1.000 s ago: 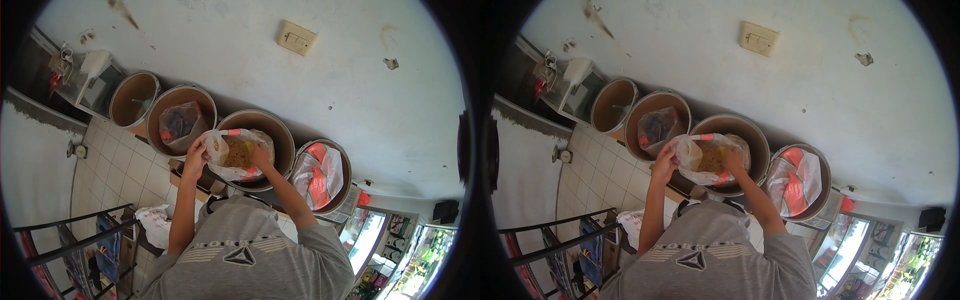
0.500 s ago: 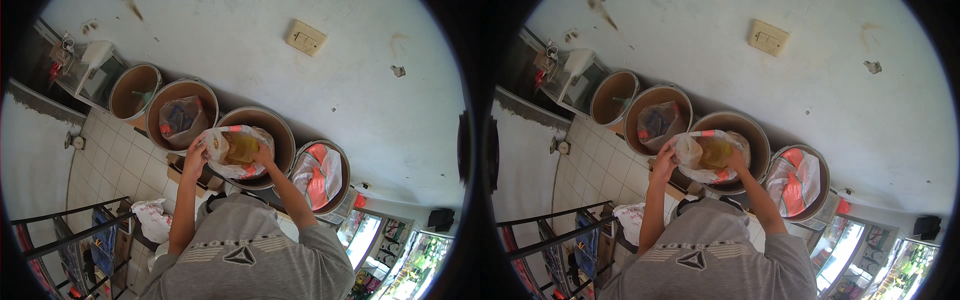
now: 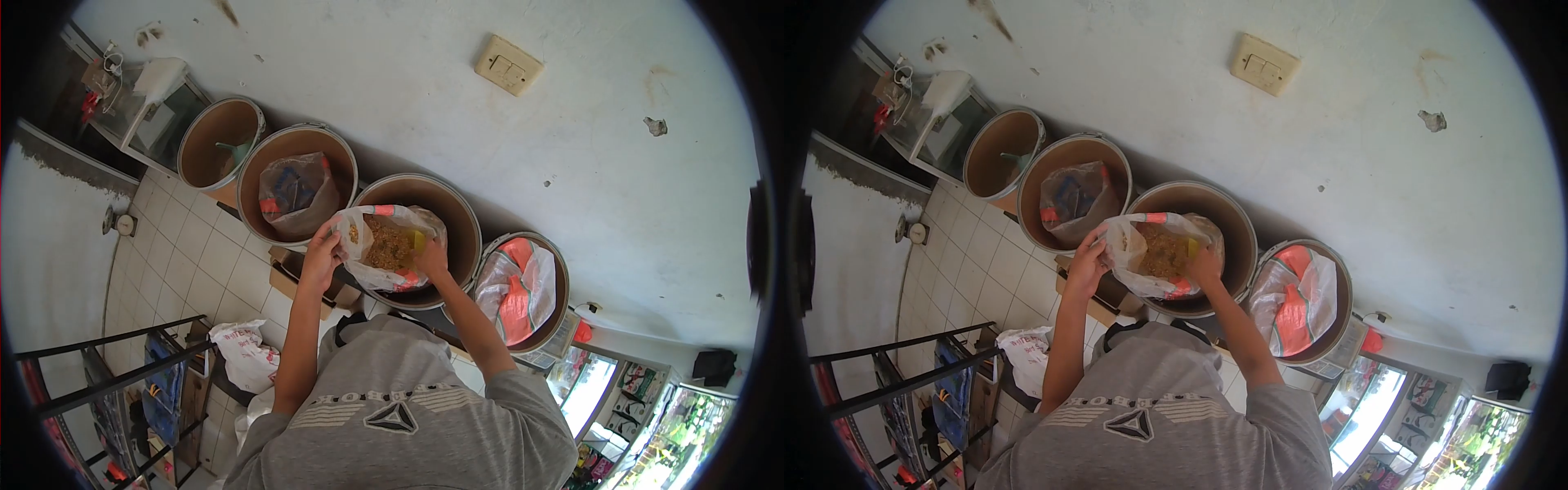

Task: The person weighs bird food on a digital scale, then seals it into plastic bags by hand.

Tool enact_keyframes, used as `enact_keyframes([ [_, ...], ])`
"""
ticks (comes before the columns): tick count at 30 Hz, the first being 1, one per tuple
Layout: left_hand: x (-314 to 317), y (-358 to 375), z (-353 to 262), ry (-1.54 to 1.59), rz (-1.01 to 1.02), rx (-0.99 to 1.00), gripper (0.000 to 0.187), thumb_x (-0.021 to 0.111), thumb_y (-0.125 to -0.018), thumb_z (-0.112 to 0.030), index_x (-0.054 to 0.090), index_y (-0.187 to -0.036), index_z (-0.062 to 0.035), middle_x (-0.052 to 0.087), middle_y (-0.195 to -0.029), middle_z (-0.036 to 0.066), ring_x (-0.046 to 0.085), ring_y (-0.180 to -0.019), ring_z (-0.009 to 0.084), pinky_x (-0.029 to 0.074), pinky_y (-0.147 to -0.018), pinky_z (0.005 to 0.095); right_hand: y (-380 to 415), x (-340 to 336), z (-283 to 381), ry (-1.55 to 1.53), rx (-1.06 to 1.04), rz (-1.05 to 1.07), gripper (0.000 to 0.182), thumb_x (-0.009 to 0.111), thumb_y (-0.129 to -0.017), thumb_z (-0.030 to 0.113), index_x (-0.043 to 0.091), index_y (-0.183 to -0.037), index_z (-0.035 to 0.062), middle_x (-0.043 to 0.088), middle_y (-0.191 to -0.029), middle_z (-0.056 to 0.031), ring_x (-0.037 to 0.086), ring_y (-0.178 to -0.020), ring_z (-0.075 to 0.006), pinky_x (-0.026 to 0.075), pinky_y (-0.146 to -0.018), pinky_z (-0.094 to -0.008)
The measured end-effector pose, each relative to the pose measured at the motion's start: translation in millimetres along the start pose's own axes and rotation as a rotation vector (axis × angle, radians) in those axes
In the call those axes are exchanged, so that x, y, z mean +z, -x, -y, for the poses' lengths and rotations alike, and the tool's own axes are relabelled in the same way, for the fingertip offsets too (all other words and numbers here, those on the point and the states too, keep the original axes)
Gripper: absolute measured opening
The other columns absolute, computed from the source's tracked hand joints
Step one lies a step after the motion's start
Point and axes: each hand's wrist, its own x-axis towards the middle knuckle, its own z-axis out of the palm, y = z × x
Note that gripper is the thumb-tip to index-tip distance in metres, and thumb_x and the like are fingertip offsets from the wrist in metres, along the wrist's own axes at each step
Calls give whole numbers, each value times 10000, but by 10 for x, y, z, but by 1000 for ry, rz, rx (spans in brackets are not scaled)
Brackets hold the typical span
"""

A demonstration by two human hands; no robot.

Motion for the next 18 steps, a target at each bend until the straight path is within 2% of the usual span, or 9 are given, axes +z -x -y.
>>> enact_keyframes([
  [4,18,28,1,5,-10,-5,323,485,-952,-127,518,-1272,-149,487,-738,-41,479,-657,70,429,-628,241,-58,101,25,-16,109,101,592,688,-759,266,455,-1226,-14,481,-1225,-272,577,-1031,-432,492,-874,-473],
  [7,16,32,12,5,-6,-7,324,481,-953,-129,516,-1275,-151,490,-738,-41,477,-657,72,425,-631,243,-115,191,-45,-86,126,70,540,667,-768,226,471,-1210,-15,504,-1201,-271,574,-1027,-450,486,-880,-485],
  [9,28,36,21,7,-1,-6,325,479,-954,-131,515,-1276,-150,492,-737,-41,476,-658,73,422,-632,244,-159,209,-78,-77,109,80,510,673,-744,208,491,-1160,-25,576,-1106,-263,593,-1004,-419,491,-877,-466],
  [13,50,51,16,5,-11,-10,323,477,-956,-133,515,-1276,-142,491,-733,-41,477,-659,75,422,-635,248,-179,244,-146,-176,127,163,481,655,-731,177,511,-1153,-4,610,-1063,-253,592,-1021,-400,478,-893,-461],
  [16,39,54,25,9,-14,-11,322,480,-956,-135,515,-1277,-138,492,-734,-41,478,-660,76,424,-638,249,-202,426,-243,-265,132,67,476,629,-724,149,517,-1169,25,616,-1063,-251,587,-1032,-393,465,-900,-465],
  [18,29,64,39,10,-13,-13,322,482,-957,-136,515,-1277,-137,492,-735,-41,479,-660,76,425,-640,250,-209,465,-292,-305,50,-5,470,615,-729,148,522,-1177,42,611,-1071,-246,583,-1032,-398,463,-891,-469],
])
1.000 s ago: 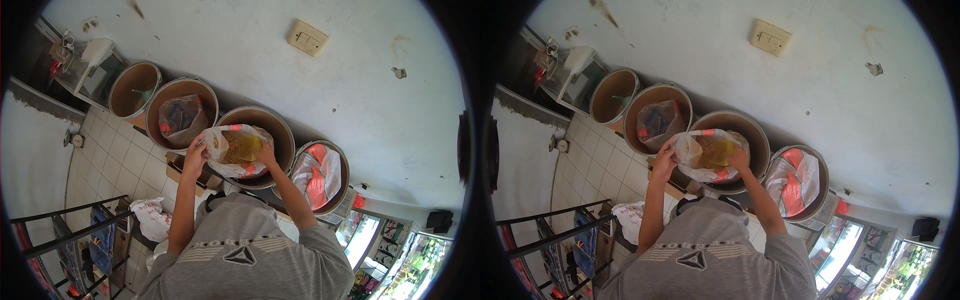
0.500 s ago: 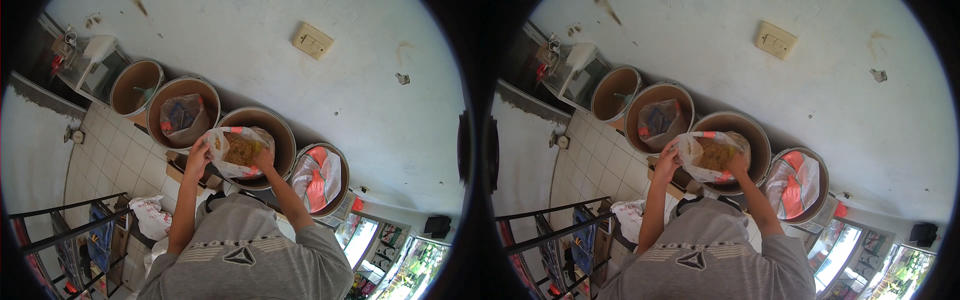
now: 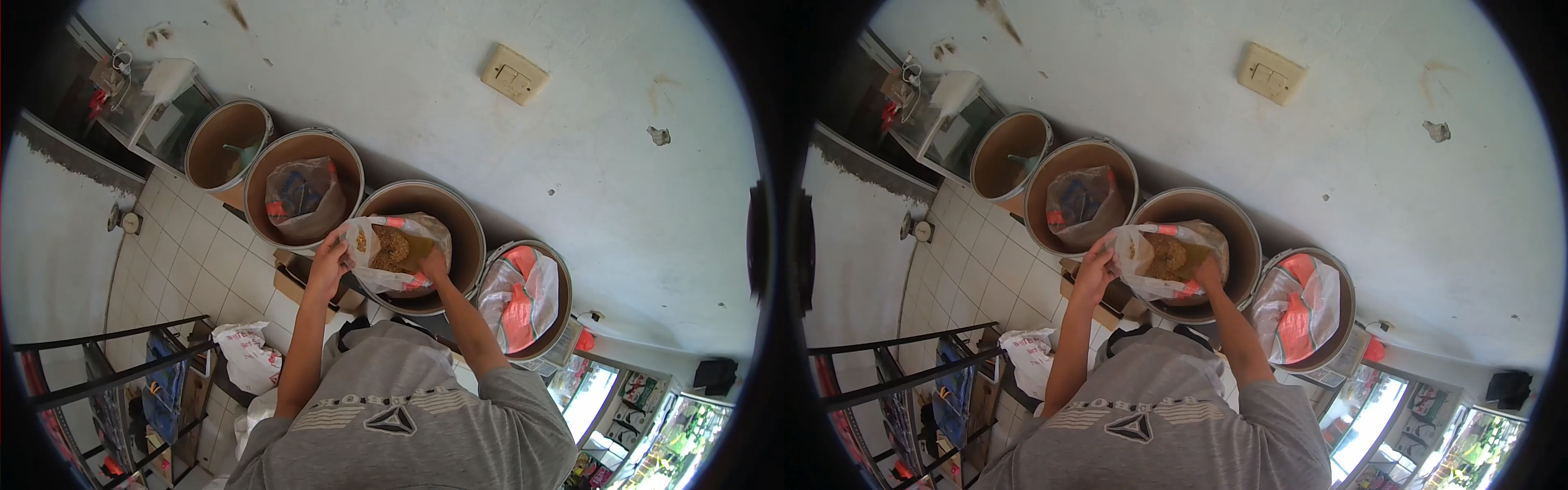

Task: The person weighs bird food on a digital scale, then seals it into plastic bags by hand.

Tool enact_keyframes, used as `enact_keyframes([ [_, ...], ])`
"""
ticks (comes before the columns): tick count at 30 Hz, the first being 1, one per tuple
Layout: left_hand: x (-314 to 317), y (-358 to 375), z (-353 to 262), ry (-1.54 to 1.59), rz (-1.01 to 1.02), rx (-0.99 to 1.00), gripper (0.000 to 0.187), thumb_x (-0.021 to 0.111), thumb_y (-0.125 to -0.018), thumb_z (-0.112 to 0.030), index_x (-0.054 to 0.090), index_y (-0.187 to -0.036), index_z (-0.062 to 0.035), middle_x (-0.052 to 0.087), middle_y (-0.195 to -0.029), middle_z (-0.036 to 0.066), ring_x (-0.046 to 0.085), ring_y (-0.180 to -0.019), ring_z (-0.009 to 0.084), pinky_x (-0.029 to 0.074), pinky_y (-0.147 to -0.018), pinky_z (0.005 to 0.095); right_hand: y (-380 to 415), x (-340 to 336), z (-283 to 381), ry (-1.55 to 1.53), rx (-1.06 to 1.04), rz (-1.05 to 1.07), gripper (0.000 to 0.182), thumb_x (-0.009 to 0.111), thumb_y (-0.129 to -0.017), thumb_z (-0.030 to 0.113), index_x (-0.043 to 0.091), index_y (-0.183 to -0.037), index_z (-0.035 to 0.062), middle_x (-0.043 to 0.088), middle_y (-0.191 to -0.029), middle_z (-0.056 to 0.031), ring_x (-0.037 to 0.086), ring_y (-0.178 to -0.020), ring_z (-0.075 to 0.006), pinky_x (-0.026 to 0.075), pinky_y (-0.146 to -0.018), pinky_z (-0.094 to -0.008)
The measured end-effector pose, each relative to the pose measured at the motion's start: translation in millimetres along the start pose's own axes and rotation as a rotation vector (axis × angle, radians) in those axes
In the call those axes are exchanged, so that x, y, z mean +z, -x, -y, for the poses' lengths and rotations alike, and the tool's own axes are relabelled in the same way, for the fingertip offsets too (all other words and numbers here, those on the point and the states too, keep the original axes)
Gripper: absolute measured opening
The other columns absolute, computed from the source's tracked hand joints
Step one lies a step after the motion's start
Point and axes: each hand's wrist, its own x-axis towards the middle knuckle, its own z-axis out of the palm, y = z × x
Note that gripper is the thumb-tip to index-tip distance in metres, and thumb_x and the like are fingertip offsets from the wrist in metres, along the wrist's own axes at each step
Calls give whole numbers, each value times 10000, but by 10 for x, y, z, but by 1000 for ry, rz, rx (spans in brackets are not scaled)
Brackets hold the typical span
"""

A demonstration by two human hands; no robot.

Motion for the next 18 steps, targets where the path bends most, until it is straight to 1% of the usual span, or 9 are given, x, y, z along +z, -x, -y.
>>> enact_keyframes([
  [4,-17,4,20,0,3,-5,320,487,-957,-137,519,-1275,-143,501,-739,-40,485,-663,81,428,-644,256,-19,-31,16,10,22,14,462,605,-732,149,525,-1172,35,615,-1070,-235,584,-1027,-397,464,-887,-467],
  [7,-31,1,31,2,11,-5,320,488,-957,-137,521,-1274,-150,508,-745,-39,489,-666,83,430,-645,260,-89,10,-92,-24,-40,30,436,612,-742,163,548,-1153,32,610,-1084,-241,580,-1032,-400,468,-880,-460],
  [9,-45,3,32,-1,17,-2,320,488,-957,-137,521,-1274,-154,511,-749,-39,490,-668,83,430,-647,261,-222,146,-281,18,-10,152,432,620,-756,180,568,-1158,30,619,-1101,-224,601,-1035,-359,481,-870,-414],
  [10,-44,6,37,0,18,-2,321,488,-957,-137,522,-1276,-157,513,-752,-40,490,-671,83,431,-648,260,-159,57,-170,18,-12,153,432,620,-756,180,568,-1158,30,619,-1101,-224,601,-1035,-359,481,-870,-414],
  [12,-38,10,35,3,21,0,323,488,-956,-136,523,-1277,-160,514,-755,-40,490,-674,82,431,-650,260,-38,-134,-21,-195,-147,220,421,618,-776,165,579,-1175,36,641,-1096,-184,626,-1025,-291,487,-860,-363],
  [13,-35,15,26,1,15,0,324,488,-956,-135,523,-1278,-163,514,-756,-41,491,-677,82,431,-652,260,-55,-98,-71,-194,-149,220,421,618,-776,165,579,-1175,36,641,-1096,-184,626,-1025,-291,487,-860,-363],
  [15,-33,25,15,-2,10,-1,325,488,-956,-135,524,-1278,-165,513,-757,-42,492,-680,81,432,-653,260,-60,-22,-156,-453,-4,258,428,644,-802,209,576,-1181,24,642,-1102,-128,633,-958,-223,504,-810,-345],
  [16,-31,25,12,-3,14,3,326,488,-956,-134,525,-1278,-165,513,-759,-42,493,-682,80,432,-655,259,-74,9,-218,-453,-4,255,428,644,-802,209,576,-1181,24,642,-1102,-128,633,-958,-223,504,-810,-345],
  [18,-19,17,10,-5,22,7,326,488,-956,-133,525,-1278,-164,513,-760,-42,494,-684,79,433,-656,258,-97,42,-309,-616,27,285,362,586,-837,152,581,-1171,12,634,-1100,-98,618,-944,-175,500,-814,-328],
])
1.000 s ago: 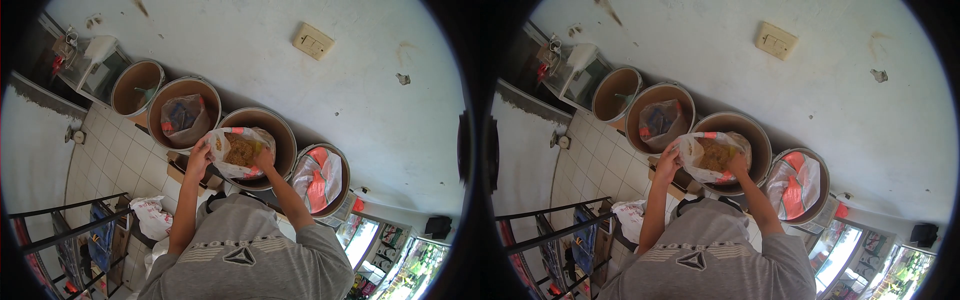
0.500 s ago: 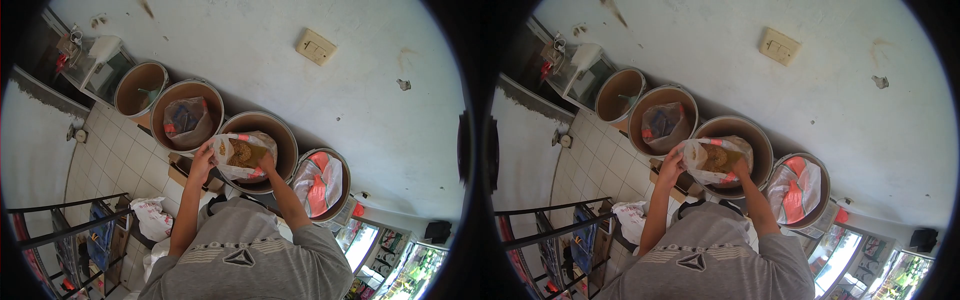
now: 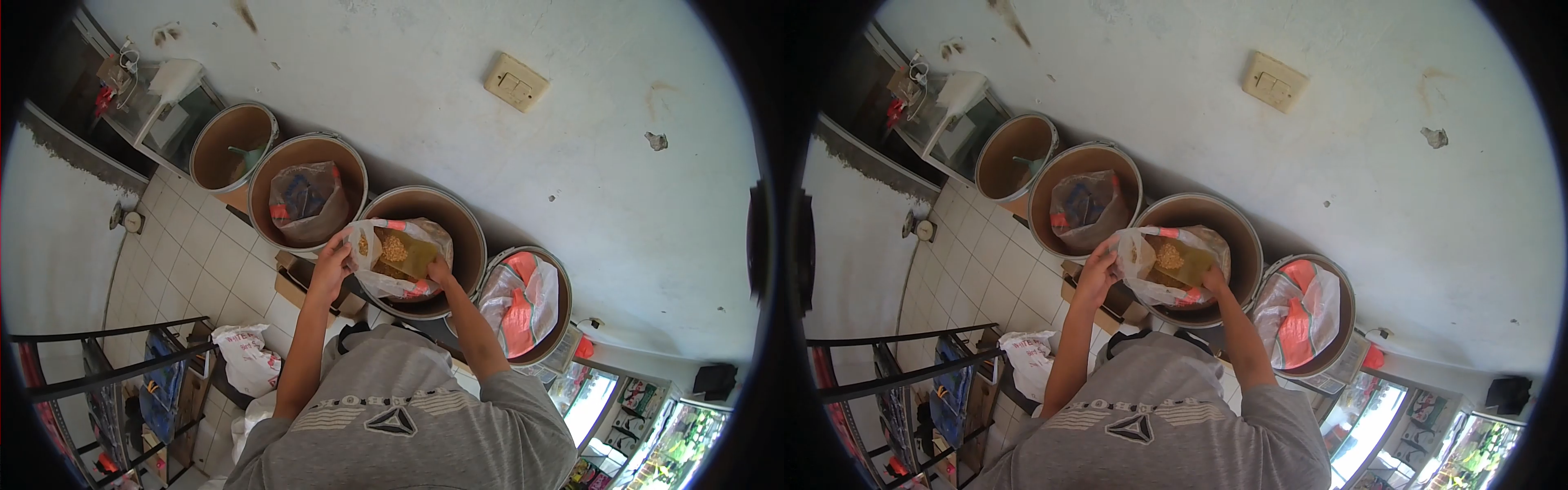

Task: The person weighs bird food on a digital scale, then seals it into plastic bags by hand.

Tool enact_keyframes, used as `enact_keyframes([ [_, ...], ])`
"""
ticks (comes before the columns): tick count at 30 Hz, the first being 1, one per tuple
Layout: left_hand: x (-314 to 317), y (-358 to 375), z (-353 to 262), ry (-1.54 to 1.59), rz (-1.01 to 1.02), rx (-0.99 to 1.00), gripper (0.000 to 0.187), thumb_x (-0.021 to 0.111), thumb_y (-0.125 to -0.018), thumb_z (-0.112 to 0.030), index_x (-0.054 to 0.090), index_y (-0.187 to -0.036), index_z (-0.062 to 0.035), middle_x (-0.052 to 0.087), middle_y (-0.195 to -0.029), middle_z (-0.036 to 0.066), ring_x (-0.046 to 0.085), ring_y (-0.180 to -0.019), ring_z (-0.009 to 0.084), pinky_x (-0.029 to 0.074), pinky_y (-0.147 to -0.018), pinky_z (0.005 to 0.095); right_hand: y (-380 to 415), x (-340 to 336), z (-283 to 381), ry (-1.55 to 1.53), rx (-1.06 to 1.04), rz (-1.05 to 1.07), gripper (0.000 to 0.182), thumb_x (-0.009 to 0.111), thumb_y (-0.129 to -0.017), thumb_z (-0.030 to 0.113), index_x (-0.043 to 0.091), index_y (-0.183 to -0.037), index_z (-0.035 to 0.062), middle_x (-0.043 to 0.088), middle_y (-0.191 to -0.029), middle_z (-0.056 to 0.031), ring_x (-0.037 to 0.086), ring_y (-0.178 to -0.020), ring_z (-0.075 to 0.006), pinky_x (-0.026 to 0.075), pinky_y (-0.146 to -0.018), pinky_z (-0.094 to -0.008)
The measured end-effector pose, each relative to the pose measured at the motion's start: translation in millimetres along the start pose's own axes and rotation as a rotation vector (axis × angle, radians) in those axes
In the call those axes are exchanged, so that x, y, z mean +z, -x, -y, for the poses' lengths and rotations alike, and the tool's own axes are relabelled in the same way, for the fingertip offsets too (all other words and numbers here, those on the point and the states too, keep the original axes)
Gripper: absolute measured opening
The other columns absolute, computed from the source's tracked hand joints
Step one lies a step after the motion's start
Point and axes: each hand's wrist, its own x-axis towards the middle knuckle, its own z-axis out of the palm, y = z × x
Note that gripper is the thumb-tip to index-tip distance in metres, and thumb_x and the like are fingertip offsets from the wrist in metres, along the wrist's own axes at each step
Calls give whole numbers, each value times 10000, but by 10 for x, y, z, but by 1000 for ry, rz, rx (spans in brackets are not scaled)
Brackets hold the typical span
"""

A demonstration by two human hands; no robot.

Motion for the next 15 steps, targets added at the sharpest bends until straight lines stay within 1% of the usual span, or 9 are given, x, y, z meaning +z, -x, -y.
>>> enact_keyframes([
  [1,8,-9,3,-4,-6,1,327,490,-955,-132,526,-1278,-164,514,-758,-42,495,-682,78,433,-655,257,74,0,124,0,-2,-4,362,586,-837,152,581,-1171,12,634,-1100,-98,618,-944,-175,500,-814,-328],
  [3,19,-32,16,-9,-7,2,328,493,-954,-131,526,-1278,-164,514,-756,-42,496,-681,77,433,-655,256,208,-38,275,-197,161,10,382,544,-843,109,550,-1212,11,633,-1088,-108,626,-921,-182,513,-780,-320],
  [4,22,-47,25,-5,-2,1,331,495,-952,-129,525,-1280,-163,515,-752,-41,495,-675,78,434,-654,255,233,-53,312,-197,159,5,382,544,-843,109,550,-1212,11,633,-1088,-108,626,-921,-182,513,-780,-320],
  [7,31,-88,56,-6,25,10,335,499,-950,-127,522,-1283,-156,517,-743,-38,497,-665,80,436,-651,255,295,-171,288,-151,155,-40,404,513,-848,87,516,-1246,19,636,-1045,-97,635,-892,-178,530,-723,-302],
  [9,47,-120,69,-12,49,20,338,500,-949,-126,519,-1285,-151,519,-737,-36,499,-660,82,437,-649,256,321,-283,252,17,-24,-25,410,504,-862,109,493,-1264,28,633,-1017,-94,639,-843,-167,536,-658,-279],
  [10,66,-135,75,-26,55,28,337,502,-948,-126,519,-1284,-141,522,-736,-33,503,-660,84,441,-650,257,389,-306,364,19,-26,-33,410,504,-862,109,493,-1264,28,633,-1017,-94,639,-843,-167,536,-658,-279],
  [12,102,-168,90,-40,72,35,336,503,-947,-127,518,-1283,-132,525,-734,-30,507,-659,86,445,-650,258,564,-397,614,-116,72,-4,387,490,-869,115,507,-1246,30,641,-983,-92,640,-799,-155,534,-638,-273],
  [14,130,-193,101,-64,118,31,332,495,-950,-127,513,-1281,-113,543,-796,-17,533,-718,89,466,-678,261,682,-482,808,-145,53,-22,386,479,-868,112,508,-1245,31,644,-971,-85,639,-778,-147,533,-627,-271],
  [15,162,-200,105,-64,129,30,332,495,-950,-127,513,-1281,-113,543,-796,-17,533,-718,89,466,-678,261,742,-522,910,-176,36,-29,387,469,-868,108,509,-1245,33,646,-960,-79,639,-758,-140,531,-616,-268],
])
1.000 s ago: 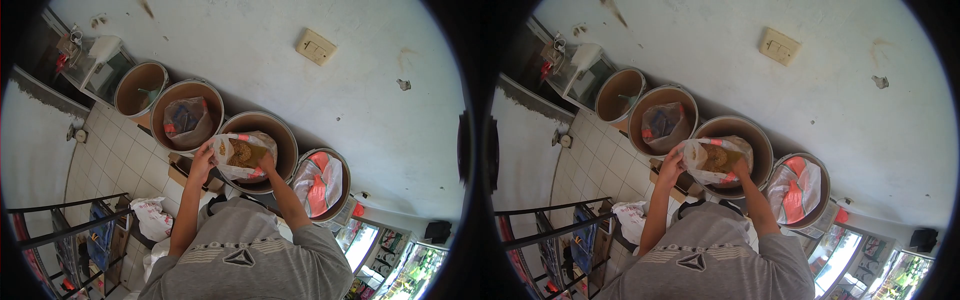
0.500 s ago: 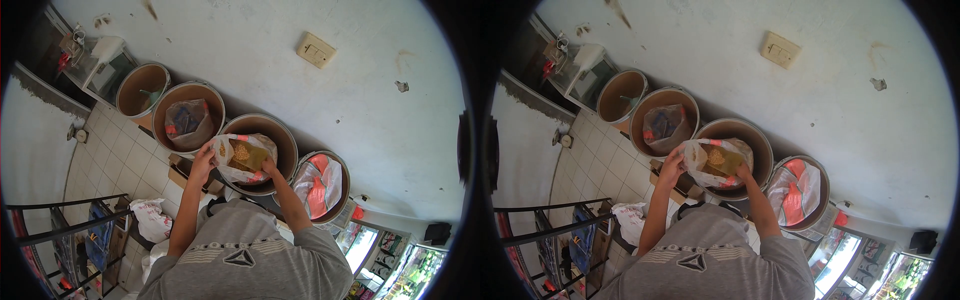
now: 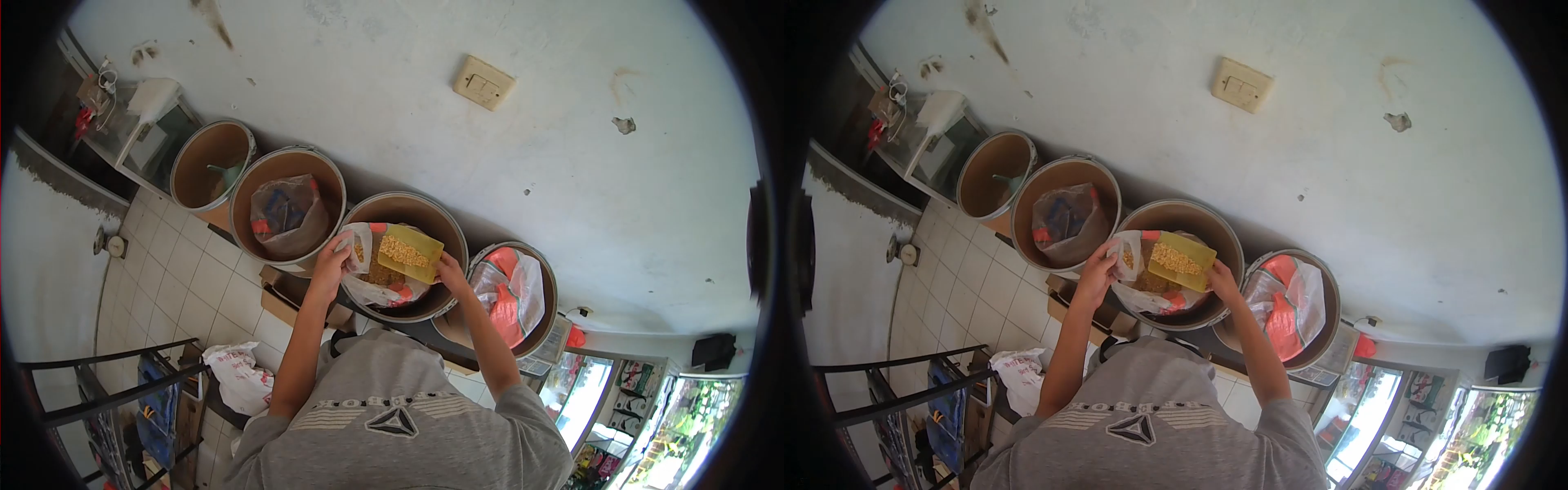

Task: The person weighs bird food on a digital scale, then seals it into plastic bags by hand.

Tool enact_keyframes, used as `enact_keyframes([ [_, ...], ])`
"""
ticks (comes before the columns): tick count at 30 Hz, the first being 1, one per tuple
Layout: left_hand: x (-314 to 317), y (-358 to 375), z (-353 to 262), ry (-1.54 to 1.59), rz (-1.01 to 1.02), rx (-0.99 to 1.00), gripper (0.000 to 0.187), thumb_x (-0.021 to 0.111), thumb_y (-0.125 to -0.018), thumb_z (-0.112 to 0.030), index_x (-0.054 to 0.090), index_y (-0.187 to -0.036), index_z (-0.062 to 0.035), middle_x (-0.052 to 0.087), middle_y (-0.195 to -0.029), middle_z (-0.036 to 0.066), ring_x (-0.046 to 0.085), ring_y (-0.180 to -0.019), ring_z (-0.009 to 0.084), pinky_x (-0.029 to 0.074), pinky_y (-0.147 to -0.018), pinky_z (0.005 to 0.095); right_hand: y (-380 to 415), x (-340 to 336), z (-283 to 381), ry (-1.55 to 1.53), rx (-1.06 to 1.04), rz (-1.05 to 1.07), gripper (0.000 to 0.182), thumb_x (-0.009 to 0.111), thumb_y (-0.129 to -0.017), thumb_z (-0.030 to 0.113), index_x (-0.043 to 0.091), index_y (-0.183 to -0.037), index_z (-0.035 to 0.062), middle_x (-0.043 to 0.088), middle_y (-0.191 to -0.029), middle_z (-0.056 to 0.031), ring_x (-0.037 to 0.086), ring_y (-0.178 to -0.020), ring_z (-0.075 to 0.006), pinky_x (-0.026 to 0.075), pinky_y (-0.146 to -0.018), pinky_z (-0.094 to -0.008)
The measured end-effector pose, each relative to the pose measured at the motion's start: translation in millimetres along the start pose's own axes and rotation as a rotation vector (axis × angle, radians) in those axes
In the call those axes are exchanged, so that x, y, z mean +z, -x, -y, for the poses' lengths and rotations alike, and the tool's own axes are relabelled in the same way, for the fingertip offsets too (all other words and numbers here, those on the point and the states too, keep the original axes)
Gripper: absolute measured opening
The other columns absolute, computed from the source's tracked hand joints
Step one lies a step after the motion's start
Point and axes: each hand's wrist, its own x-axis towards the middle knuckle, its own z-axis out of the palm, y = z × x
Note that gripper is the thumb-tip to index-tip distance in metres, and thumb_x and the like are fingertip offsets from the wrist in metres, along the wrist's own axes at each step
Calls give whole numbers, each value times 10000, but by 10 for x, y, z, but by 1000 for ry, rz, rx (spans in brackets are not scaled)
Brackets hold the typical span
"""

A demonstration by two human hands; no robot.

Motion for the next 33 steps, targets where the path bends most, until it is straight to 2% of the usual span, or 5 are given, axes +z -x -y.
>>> enact_keyframes([
  [7,184,-85,62,-46,58,-25,349,476,-948,-98,506,-1295,-86,530,-737,-11,517,-646,83,454,-619,239,399,-135,703,-19,-118,-4,365,479,-884,145,513,-1236,57,632,-985,-33,618,-774,-112,501,-632,-235],
  [12,355,-80,55,-38,83,-76,368,462,-950,-92,486,-1317,-76,522,-732,-19,515,-635,72,448,-604,215,613,-45,1061,200,-302,-17,424,500,-873,146,501,-1273,6,642,-916,-56,610,-688,-115,494,-557,-242],
  [15,390,-108,108,-68,128,-82,375,455,-954,-88,476,-1328,-78,516,-726,-25,514,-626,70,448,-598,209,758,67,1264,359,-262,-63,469,553,-867,156,476,-1299,-9,639,-886,-71,602,-651,-117,481,-530,-238],
  [18,412,-127,150,-60,157,-81,372,456,-954,-90,482,-1324,-81,519,-732,-26,513,-620,67,450,-600,210,811,113,1290,384,-254,-107,487,593,-859,164,476,-1297,-14,636,-865,-83,597,-619,-120,471,-505,-238],
  [33,317,-131,247,-59,194,-85,357,461,-962,-107,496,-1318,-103,519,-727,-24,504,-611,62,436,-590,213,951,210,1320,328,-263,-121,470,600,-856,171,495,-1272,-22,628,-858,-71,572,-602,-106,457,-500,-234],
])
